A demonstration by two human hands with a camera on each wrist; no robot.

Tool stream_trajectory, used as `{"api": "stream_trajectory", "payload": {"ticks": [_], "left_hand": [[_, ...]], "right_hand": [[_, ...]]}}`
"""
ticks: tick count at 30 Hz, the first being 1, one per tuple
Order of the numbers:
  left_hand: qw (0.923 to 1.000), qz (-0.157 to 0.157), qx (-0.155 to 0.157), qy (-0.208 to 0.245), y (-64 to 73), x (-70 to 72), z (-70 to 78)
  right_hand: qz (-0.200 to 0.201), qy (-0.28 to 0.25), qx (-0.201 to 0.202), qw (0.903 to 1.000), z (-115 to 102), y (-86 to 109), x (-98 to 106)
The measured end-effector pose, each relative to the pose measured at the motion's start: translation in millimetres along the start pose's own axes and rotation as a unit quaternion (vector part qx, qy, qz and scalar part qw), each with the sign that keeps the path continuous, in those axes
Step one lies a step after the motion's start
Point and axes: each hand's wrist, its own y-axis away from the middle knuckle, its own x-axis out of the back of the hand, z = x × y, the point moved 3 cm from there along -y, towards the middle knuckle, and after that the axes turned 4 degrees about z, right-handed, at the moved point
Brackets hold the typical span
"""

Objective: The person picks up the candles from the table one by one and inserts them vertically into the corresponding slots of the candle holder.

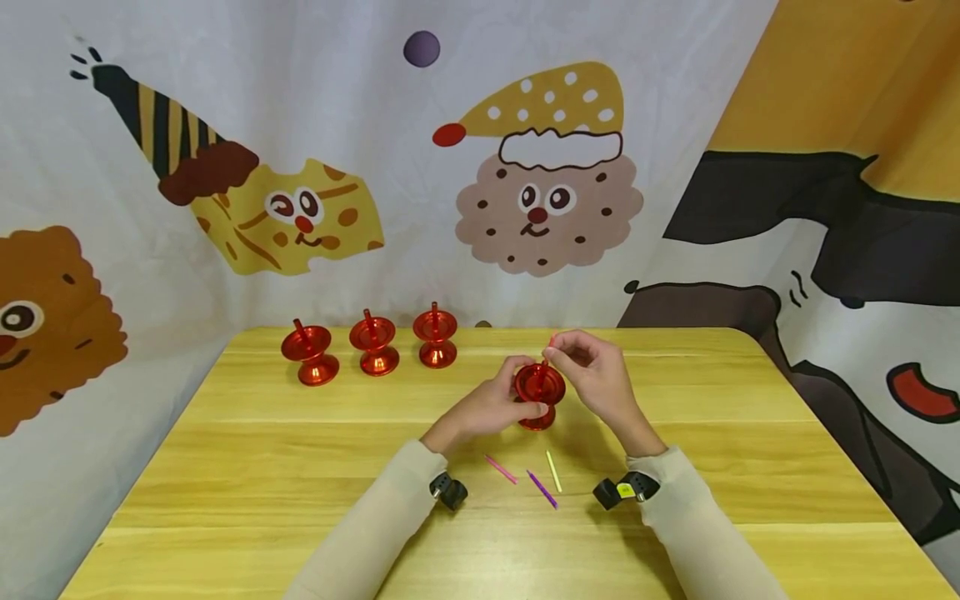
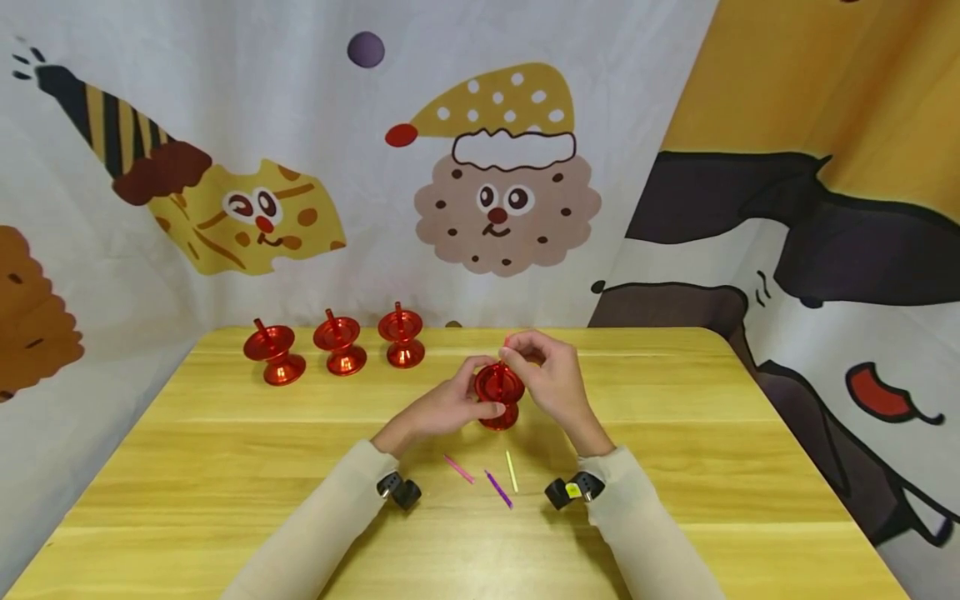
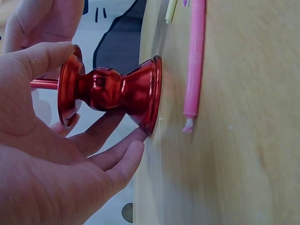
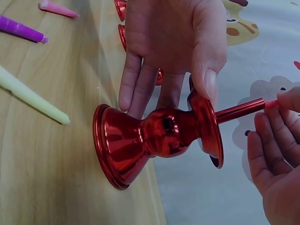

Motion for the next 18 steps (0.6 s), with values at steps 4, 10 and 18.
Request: {"api": "stream_trajectory", "payload": {"ticks": [4, 10, 18], "left_hand": [[1.0000, -0.002, 0.004, 0.001, 0.8, -0.4, -0.3], [1.0000, 0.000, 0.005, -0.002, 0.4, -0.4, 0.0], [0.9999, 0.001, 0.009, -0.006, 0.1, -0.2, -0.4]], "right_hand": [[0.000, 0.012, 0.033, 0.9994, -0.1, 0.5, 0.0], [-0.009, 0.011, 0.081, 0.9966, -0.9, 0.4, -0.9], [-0.016, 0.023, 0.116, 0.9929, -4.7, -1.1, -0.2]]}}
